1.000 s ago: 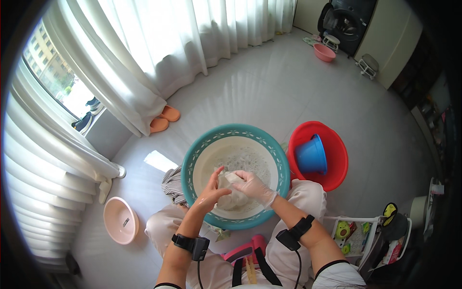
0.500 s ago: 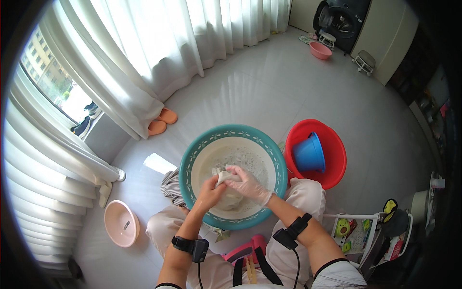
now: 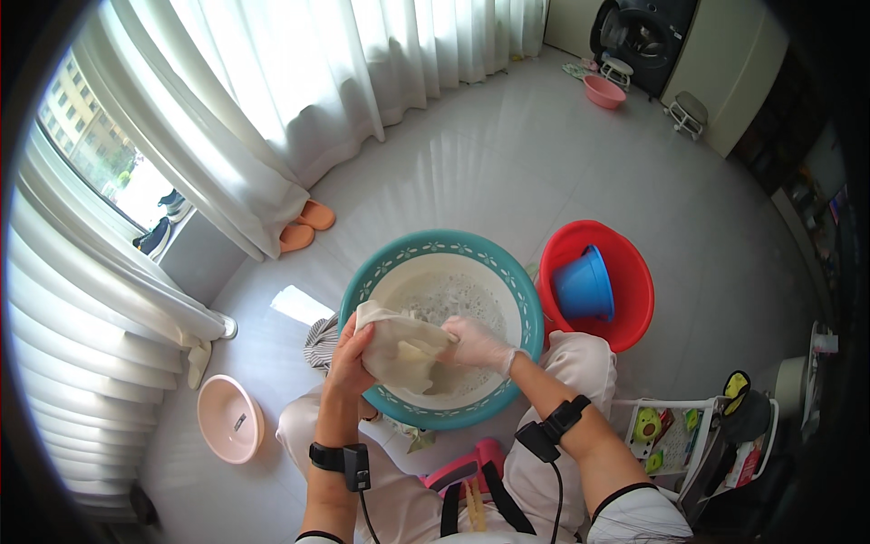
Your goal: The person washes a white cloth by hand in a basin of soapy water by rubbing and wringing the fabric.
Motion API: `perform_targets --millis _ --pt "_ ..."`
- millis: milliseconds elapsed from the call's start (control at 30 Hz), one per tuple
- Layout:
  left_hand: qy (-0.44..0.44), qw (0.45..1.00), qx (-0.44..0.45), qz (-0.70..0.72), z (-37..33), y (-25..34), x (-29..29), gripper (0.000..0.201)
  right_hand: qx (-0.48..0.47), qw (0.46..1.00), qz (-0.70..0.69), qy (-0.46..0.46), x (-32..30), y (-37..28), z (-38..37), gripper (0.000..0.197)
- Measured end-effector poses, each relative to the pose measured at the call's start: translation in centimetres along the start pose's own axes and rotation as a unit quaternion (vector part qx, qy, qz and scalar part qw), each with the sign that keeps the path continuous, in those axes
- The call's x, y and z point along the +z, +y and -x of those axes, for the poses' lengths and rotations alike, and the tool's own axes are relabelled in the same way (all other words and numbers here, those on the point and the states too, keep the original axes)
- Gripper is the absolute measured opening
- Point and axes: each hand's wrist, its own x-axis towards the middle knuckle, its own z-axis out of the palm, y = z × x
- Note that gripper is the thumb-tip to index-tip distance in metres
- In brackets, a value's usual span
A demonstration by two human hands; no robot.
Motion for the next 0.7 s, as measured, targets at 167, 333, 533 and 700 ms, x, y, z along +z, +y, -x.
perform_targets --millis 167,333,533,700 --pt "-0.052 0.997 -0.013 0.063 0.3 0.7 -0.7 0.045 0.12 0.924 -0.356 -0.076 -3.4 -0.7 0.2 0.02" --pt "-0.031 0.99 -0.086 0.111 -0.4 -0.1 -1.7 0.046 0.129 0.862 -0.488 -0.047 -4.0 0.1 0.1 0.026" --pt "0.092 0.982 -0.164 0.001 -2.4 -7.1 -1.8 0.043 0.258 0.822 -0.501 0.082 -1.5 -0.3 -0.2 0.026" --pt "0.056 0.934 -0.299 0.19 -3.6 -9.8 -2.6 0.048 0.146 0.865 -0.48 -0.016 1.9 -0.4 0.2 0.021"
